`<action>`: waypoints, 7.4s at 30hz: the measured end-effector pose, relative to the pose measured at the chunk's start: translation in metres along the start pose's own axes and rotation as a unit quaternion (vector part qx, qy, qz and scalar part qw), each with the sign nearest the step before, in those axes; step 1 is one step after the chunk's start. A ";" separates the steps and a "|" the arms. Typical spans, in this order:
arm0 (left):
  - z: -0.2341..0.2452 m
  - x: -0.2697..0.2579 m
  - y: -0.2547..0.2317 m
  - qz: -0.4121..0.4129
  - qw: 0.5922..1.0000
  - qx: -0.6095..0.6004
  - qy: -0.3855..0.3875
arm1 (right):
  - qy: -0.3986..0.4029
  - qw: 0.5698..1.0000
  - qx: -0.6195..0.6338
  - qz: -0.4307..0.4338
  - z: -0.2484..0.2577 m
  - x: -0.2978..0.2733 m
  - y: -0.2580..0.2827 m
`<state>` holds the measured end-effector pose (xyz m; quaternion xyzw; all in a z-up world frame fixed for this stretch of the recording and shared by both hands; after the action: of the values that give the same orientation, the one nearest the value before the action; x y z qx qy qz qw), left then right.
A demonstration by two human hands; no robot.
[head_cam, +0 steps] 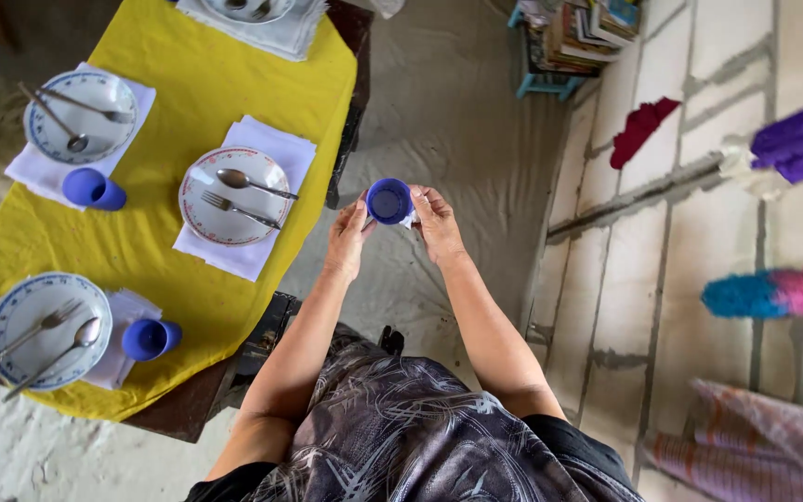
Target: Setting a dining table with plates, cutlery, and cups on a yellow tablecloth.
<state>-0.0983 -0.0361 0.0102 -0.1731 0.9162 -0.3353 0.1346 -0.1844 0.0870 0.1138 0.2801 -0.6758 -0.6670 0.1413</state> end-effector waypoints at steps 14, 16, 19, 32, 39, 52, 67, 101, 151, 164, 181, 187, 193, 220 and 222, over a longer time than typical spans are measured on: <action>0.104 0.100 -0.056 -0.036 0.995 -0.002 -0.096 | 0.093 0.993 -0.056 -0.048 -0.085 0.174 -0.043; 0.119 0.109 -0.070 -0.034 0.993 0.011 -0.109 | 0.091 0.991 -0.074 -0.064 -0.097 0.201 -0.056; 0.140 0.120 -0.085 -0.040 0.992 -0.005 -0.120 | 0.105 0.990 -0.071 -0.064 -0.118 0.230 -0.069; 0.201 0.164 -0.080 -0.033 0.977 -0.046 -0.205 | 0.173 0.974 -0.093 -0.116 -0.163 0.306 -0.107; 0.203 0.200 -0.077 -0.035 0.968 -0.059 -0.242 | 0.244 0.954 -0.101 -0.139 -0.178 0.357 -0.102; 0.177 0.266 -0.042 -0.047 0.932 -0.093 -0.347 | 0.333 0.910 -0.156 -0.190 -0.146 0.455 -0.132; 0.185 0.277 0.021 -0.062 0.885 -0.159 -0.432 | 0.406 0.859 -0.194 -0.243 -0.126 0.474 -0.182; 0.181 0.252 0.020 -0.103 0.853 -0.107 -0.500 | 0.378 0.883 -0.200 -0.196 -0.121 0.500 -0.176; 0.081 -0.363 0.081 -0.286 0.621 -0.160 -0.712 | 0.654 0.583 -0.072 -0.478 -0.247 -0.155 -0.223; 0.128 -0.465 0.087 -0.305 0.553 -0.164 -0.758 | 0.702 0.524 -0.116 -0.469 -0.330 -0.261 -0.282; 0.259 -0.591 0.010 -0.317 0.507 -0.169 -0.784 | 0.743 0.489 -0.144 -0.433 -0.516 -0.361 -0.359; 0.302 -0.617 0.011 -0.306 0.513 -0.188 -0.780 | 0.741 0.491 -0.182 -0.420 -0.547 -0.381 -0.389; 0.358 -0.663 -0.006 -0.298 0.540 -0.180 -0.766 | 0.722 0.524 -0.163 -0.421 -0.589 -0.404 -0.425; 0.544 -0.939 -0.043 -0.278 0.597 -0.144 -0.738 | 0.654 0.617 -0.177 -0.400 -0.739 -0.612 -0.536; 0.561 -0.946 -0.041 -0.282 0.596 -0.150 -0.737 | 0.655 0.616 -0.183 -0.398 -0.753 -0.618 -0.545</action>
<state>0.9699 0.0016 -0.2542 -0.6292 0.4482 0.0276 0.6344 0.8406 -0.1561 -0.2545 0.8526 -0.0902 -0.4072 0.3149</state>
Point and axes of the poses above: each hand's wrist, its own x-axis towards the middle knuckle, its own z-axis out of the back of the hand, y = z × x, the point moved 6 cm from there along x, towards the middle knuckle, and after that the axes turned 4 degrees about y, right-handed, at the moved point
